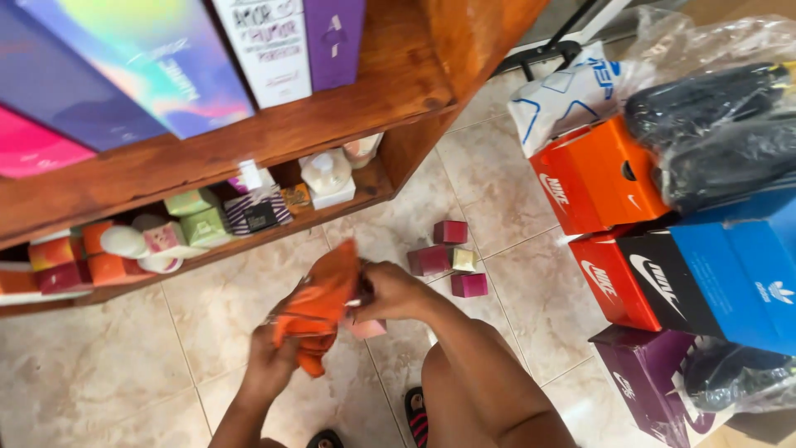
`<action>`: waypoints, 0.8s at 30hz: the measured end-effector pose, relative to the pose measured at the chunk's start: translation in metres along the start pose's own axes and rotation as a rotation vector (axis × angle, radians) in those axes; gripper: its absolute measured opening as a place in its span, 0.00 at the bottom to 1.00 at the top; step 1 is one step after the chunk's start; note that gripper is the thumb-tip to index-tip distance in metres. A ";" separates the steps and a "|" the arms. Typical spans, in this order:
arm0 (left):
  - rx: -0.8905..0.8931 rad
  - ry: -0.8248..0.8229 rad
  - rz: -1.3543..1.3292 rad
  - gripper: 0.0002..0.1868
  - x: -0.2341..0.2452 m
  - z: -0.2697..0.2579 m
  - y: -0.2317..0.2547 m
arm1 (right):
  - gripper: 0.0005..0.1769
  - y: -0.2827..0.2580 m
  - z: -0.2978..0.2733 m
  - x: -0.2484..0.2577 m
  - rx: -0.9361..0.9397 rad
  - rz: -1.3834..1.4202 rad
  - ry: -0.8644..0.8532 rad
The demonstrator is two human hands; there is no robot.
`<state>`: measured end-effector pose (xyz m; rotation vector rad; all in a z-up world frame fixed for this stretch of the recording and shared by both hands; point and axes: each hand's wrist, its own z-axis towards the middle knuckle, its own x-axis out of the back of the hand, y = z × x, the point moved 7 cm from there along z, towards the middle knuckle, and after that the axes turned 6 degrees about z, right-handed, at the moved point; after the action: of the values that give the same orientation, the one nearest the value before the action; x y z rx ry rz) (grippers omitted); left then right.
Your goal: The person sits on the floor and wipes small boxes with an orange cloth before placing them on a wooden shelf. They then arrange various cosmetic boxes and bottles on the shelf, adjusting their positions to fit neatly.
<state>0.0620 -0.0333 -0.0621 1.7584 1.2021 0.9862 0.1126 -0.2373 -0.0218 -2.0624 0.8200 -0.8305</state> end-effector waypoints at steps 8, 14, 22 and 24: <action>0.225 0.190 0.044 0.17 0.018 0.029 -0.078 | 0.34 -0.077 -0.087 0.147 0.569 0.450 0.580; 0.164 0.087 0.093 0.15 -0.005 0.036 -0.086 | 0.39 -0.163 -0.047 0.226 0.580 0.195 0.645; 0.295 0.016 0.039 0.14 -0.005 0.024 -0.072 | 0.46 -0.144 0.037 0.260 0.602 0.340 0.585; 0.361 0.030 0.050 0.14 -0.004 0.019 -0.063 | 0.27 -0.127 0.043 0.256 0.249 -0.181 0.751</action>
<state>0.0557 -0.0242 -0.1270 2.0656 1.4311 0.8652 0.3293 -0.3497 0.1321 -1.6072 0.8547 -1.7662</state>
